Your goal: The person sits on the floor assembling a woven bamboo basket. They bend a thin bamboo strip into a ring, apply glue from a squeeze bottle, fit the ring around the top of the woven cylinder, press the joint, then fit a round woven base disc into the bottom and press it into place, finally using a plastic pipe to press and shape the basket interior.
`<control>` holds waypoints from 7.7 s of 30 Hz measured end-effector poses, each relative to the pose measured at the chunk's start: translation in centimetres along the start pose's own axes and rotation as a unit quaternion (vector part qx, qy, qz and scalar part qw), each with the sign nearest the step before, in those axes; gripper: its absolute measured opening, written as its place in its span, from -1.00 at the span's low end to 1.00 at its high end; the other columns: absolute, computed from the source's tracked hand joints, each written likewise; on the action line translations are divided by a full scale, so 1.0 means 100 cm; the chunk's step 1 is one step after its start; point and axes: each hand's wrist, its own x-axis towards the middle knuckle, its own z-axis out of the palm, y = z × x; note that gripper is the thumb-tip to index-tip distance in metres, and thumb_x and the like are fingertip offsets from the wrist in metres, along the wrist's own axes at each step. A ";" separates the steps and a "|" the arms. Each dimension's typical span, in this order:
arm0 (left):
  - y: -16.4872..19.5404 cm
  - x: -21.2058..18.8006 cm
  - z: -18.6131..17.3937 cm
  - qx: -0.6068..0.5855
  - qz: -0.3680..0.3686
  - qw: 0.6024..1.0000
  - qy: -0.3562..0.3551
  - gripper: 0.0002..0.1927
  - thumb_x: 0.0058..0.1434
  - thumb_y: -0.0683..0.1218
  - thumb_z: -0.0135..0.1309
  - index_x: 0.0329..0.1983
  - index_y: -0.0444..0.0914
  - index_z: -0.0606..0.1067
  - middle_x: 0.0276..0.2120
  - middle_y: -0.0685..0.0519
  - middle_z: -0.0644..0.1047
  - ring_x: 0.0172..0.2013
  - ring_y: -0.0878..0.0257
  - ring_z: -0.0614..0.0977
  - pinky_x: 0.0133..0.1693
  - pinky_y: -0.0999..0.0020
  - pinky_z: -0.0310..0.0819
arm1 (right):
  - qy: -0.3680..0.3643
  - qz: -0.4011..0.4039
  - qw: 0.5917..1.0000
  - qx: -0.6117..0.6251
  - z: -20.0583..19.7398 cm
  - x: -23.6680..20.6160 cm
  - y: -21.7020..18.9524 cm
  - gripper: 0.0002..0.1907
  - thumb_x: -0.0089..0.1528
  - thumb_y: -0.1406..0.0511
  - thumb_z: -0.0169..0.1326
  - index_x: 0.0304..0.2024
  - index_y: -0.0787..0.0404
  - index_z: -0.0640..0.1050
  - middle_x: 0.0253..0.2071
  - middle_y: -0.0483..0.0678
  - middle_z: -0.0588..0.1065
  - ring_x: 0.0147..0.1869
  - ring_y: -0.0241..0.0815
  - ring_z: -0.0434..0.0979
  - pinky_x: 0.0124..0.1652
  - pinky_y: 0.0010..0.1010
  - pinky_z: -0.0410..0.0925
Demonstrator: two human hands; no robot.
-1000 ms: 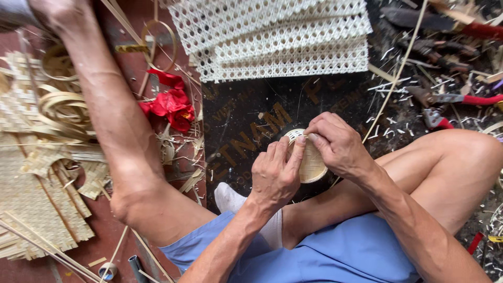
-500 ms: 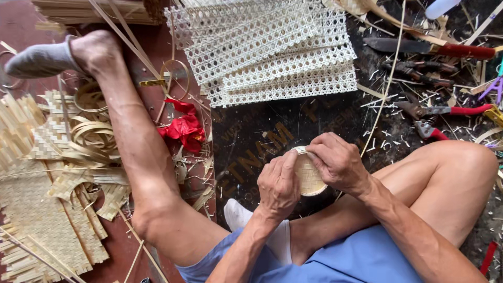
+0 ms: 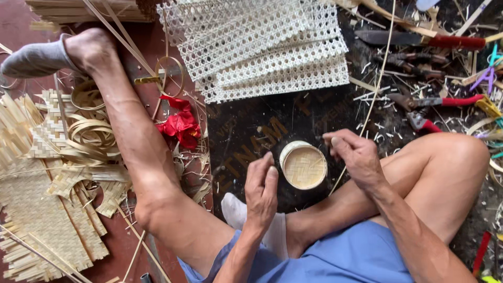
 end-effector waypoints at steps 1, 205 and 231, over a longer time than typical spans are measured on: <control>-0.002 -0.002 0.001 -0.039 -0.067 0.997 -0.015 -0.62 0.35 -0.22 0.09 0.23 -0.36 0.50 -0.06 -0.05 0.48 -0.16 0.22 0.52 -0.14 0.31 0.47 | -0.009 -0.008 1.000 0.003 0.000 -0.002 0.003 -0.74 0.39 0.29 0.04 0.00 0.31 0.64 -0.26 -0.16 0.52 -0.28 -0.37 0.43 -0.27 -0.57 0.34; -0.005 -0.003 -0.005 0.087 0.046 0.995 -0.025 0.09 -0.02 0.12 0.42 0.47 -0.37 0.14 0.37 -0.22 0.34 0.40 -0.13 0.39 0.33 0.00 0.30 | -0.667 -0.260 0.696 0.058 0.061 0.052 -0.206 -0.71 0.53 0.27 -0.20 -0.13 0.40 0.40 -0.22 0.14 0.51 -0.10 0.09 0.61 0.00 -0.02 0.49; -0.005 -0.028 0.029 0.059 0.011 0.998 0.020 0.05 0.00 -0.09 0.42 0.48 -0.38 0.10 0.44 -0.26 0.22 0.46 -0.18 0.30 0.42 -0.15 0.18 | -0.483 -0.145 0.863 -0.004 0.018 0.003 -0.163 -0.82 0.30 0.31 -0.01 -0.39 0.25 0.42 -0.41 -0.02 0.49 -0.30 -0.14 0.62 -0.20 -0.30 0.50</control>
